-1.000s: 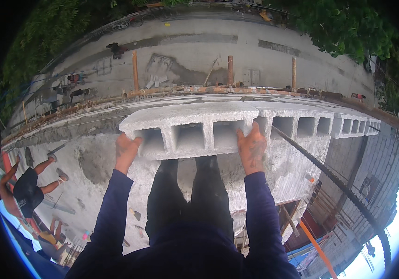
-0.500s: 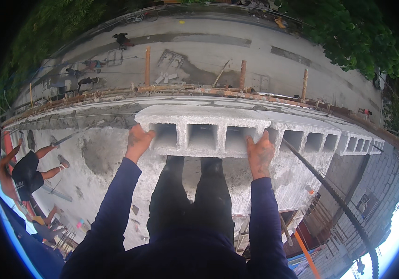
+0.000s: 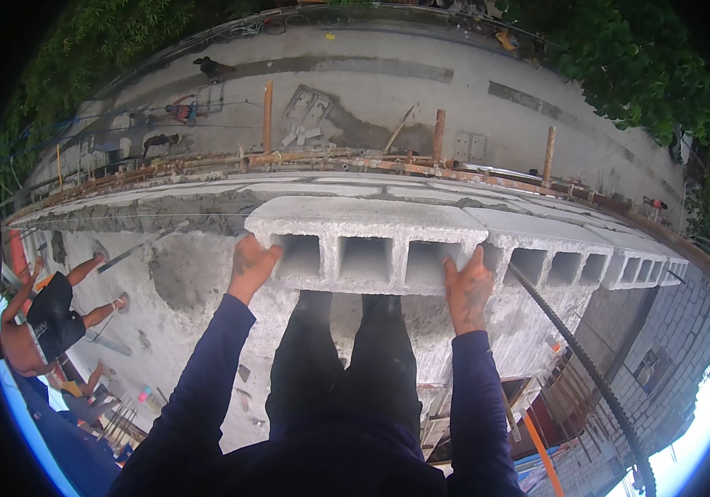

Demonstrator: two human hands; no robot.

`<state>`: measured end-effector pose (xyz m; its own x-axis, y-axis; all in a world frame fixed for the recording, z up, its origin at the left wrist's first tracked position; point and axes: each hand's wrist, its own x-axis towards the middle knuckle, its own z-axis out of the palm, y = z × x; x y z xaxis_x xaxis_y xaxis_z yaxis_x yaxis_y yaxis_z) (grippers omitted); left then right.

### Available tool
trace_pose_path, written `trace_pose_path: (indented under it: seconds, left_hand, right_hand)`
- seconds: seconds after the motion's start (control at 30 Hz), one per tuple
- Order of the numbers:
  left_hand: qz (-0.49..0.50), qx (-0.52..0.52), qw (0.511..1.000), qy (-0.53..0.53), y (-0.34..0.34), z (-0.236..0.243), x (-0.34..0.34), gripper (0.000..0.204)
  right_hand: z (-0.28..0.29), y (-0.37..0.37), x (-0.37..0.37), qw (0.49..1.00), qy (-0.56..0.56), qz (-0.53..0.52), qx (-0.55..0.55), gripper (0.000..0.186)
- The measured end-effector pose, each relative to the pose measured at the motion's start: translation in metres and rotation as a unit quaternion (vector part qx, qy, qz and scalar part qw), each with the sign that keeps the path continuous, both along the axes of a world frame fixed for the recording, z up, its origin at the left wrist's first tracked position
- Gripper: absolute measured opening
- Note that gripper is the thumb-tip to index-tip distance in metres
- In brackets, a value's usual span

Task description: The person places hollow concrete blocks onto a mortar bed on a rooftop, aligning them in a row. They repeatedly pick up blocks, position them, and adjust placement. A spirit level is used to check alignment of the laid blocks.

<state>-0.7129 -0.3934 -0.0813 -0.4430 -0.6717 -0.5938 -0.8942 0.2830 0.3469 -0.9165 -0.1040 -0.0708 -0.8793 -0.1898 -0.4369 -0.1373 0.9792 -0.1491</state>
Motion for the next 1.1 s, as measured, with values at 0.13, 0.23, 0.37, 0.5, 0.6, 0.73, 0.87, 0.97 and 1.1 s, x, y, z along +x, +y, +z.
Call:
trace_pose_path:
  seconds: [0.13,0.23,0.37,0.5,0.6,0.73,0.87,0.97,1.1]
  left_hand:
    - [0.011,-0.008,1.0,-0.011,0.001,0.0,-0.001,0.043]
    - [0.02,0.0,1.0,-0.015,0.002,-0.002,-0.002,0.044]
    - [-0.001,-0.011,1.0,-0.002,-0.001,-0.006,0.0,0.043]
    - [0.001,-0.014,1.0,0.025,0.0,-0.008,0.001,0.039]
    - [0.025,0.008,1.0,0.008,0.002,-0.008,0.0,0.038]
    - [0.055,-0.019,0.998,0.022,0.006,-0.007,-0.003,0.043]
    - [0.042,-0.02,0.999,-0.004,0.005,-0.005,-0.004,0.046]
    - [0.028,-0.024,0.999,-0.011,0.002,-0.005,-0.005,0.043]
    - [0.005,-0.023,0.999,-0.024,-0.002,-0.01,-0.009,0.041]
  right_hand:
    - [0.003,-0.004,-0.001,1.0,0.016,0.013,-0.013,0.056]
    - [0.004,-0.005,-0.001,0.999,0.026,0.025,-0.006,0.056]
    - [0.0,-0.004,0.001,0.998,0.052,0.04,-0.018,0.056]
    - [-0.003,-0.001,0.003,0.997,0.062,0.042,-0.009,0.056]
    - [-0.005,-0.002,0.002,0.999,0.028,0.015,-0.02,0.056]
    - [-0.011,-0.007,-0.004,0.994,0.101,0.017,-0.044,0.058]
    - [-0.018,-0.01,-0.007,0.997,0.049,-0.008,0.054,0.061]
    - [-0.021,-0.011,-0.007,0.995,0.06,-0.003,0.073,0.056]
    - [-0.019,-0.012,-0.009,0.994,0.065,0.009,0.085,0.053]
